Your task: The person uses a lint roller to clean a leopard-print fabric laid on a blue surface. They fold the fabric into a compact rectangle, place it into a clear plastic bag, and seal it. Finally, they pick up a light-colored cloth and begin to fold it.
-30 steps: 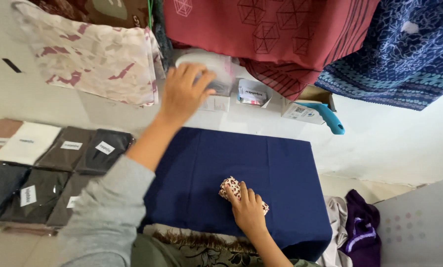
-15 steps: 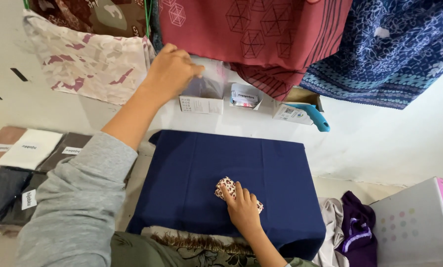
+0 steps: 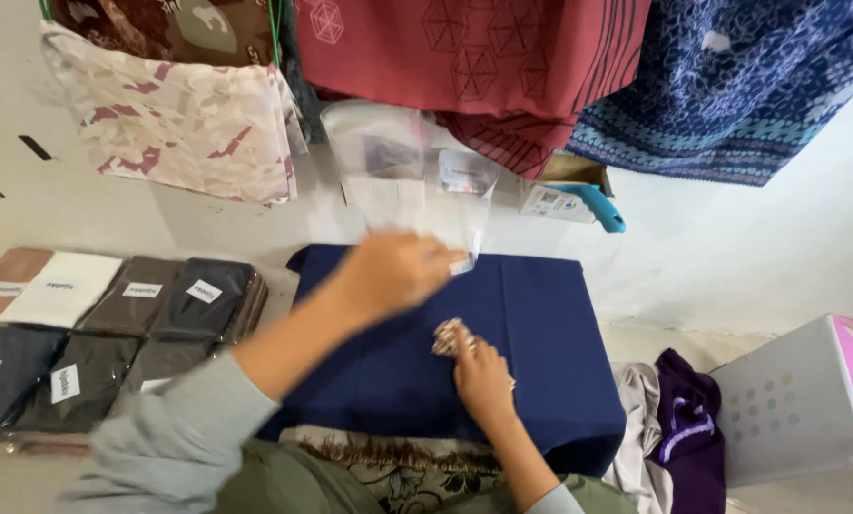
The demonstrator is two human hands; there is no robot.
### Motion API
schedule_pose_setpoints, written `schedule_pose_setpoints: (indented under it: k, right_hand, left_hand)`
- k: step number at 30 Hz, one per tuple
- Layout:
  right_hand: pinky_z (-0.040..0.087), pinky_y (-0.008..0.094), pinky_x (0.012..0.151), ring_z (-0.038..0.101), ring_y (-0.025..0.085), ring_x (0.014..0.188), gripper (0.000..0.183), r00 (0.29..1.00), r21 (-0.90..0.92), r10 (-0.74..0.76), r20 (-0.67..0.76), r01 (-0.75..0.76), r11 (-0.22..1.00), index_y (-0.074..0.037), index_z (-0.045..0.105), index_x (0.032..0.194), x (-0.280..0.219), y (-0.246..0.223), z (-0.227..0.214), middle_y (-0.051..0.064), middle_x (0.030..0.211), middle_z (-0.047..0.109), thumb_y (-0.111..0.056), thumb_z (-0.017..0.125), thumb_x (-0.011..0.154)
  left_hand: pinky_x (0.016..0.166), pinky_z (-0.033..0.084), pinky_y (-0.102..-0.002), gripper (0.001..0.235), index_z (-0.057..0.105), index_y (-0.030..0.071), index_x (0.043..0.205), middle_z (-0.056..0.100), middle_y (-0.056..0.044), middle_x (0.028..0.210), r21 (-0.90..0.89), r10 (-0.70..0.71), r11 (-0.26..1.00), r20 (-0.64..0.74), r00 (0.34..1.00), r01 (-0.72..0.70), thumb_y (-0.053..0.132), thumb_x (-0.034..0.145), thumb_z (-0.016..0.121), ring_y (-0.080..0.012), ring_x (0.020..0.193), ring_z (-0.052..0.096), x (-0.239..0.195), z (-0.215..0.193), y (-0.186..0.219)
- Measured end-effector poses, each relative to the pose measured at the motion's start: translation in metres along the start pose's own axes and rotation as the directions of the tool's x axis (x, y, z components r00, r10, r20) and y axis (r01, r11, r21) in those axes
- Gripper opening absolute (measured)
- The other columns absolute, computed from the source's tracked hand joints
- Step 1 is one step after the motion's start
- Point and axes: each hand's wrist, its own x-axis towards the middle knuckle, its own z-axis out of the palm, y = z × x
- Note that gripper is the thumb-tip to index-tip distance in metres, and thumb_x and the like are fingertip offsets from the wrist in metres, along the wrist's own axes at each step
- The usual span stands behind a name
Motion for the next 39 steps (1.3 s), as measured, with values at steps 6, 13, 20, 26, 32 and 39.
schedule_pose_setpoints:
  k: [6,13,20,26,32,39]
  right_hand:
    - [0.052,0.064,0.086,0.063,0.057,0.102,0.058,0.860,0.478,0.497,0.113,-0.486,0.732,-0.003,0.039,0.154,-0.004,0.053,-0.050,0.038,0.114,0.064,-0.009,0.052,0.098]
    - [0.044,0.057,0.108,0.057,0.041,0.129,0.050,0.730,0.763,0.657,0.186,-0.529,0.372,-0.021,0.041,0.159,-0.042,0.123,-0.052,0.026,0.140,0.060,-0.019,0.048,0.109]
    - [0.052,0.054,0.103,0.061,0.037,0.125,0.054,0.525,0.892,0.748,0.406,-0.405,-0.201,-0.028,0.030,0.163,-0.071,0.147,-0.030,0.021,0.148,0.054,-0.028,0.048,0.112]
    - [0.058,0.050,0.096,0.068,0.034,0.117,0.054,0.518,0.894,0.735,0.438,-0.341,-0.292,-0.024,0.033,0.162,-0.079,0.162,-0.012,0.024,0.140,0.060,-0.022,0.050,0.111]
    - [0.052,0.052,0.105,0.062,0.035,0.125,0.054,0.514,0.900,0.747,0.422,-0.337,-0.276,-0.026,0.031,0.163,-0.079,0.156,-0.010,0.024,0.146,0.055,-0.023,0.049,0.112]
    - [0.035,0.056,0.117,0.046,0.035,0.140,0.053,0.727,0.890,0.630,0.271,-0.439,0.124,-0.010,0.035,0.160,-0.048,0.121,-0.054,0.026,0.153,0.047,-0.019,0.049,0.109]
  left_hand:
    - [0.066,0.060,-0.033,0.022,0.076,0.032,0.108,0.071,0.002,0.114,-0.213,-0.264,0.911,0.355,0.897,0.353,0.041,0.101,0.057,-0.0216,0.099,0.070,-0.108,0.099,0.097]
    - [0.096,0.058,-0.040,0.040,0.066,0.031,0.139,0.068,-0.012,0.132,-0.246,-0.438,0.634,0.667,0.602,0.733,0.047,0.104,0.054,-0.0320,0.118,0.068,-0.140,0.178,0.158]
    - [0.108,0.049,-0.047,0.039,0.065,0.020,0.141,0.064,-0.015,0.137,-0.541,-0.471,0.286,0.640,0.607,0.791,0.032,0.105,0.056,-0.0385,0.131,0.060,-0.113,0.183,0.110]
    - [0.105,0.050,-0.046,0.037,0.080,0.032,0.112,0.068,0.002,0.138,-0.147,-0.240,0.782,0.826,0.510,0.606,0.015,0.084,0.064,-0.0306,0.124,0.064,-0.179,0.186,0.040]
    - [0.090,0.048,-0.043,0.044,0.070,0.036,0.128,0.070,-0.005,0.112,0.205,-0.454,0.803,0.819,0.351,0.560,0.050,0.086,0.070,-0.0265,0.101,0.071,-0.199,0.158,0.061]
    - [0.080,0.050,-0.041,0.041,0.076,0.020,0.099,0.071,-0.005,0.084,0.110,-0.486,0.816,0.661,0.572,0.567,0.056,0.080,0.077,-0.0260,0.083,0.072,-0.205,0.171,0.081]
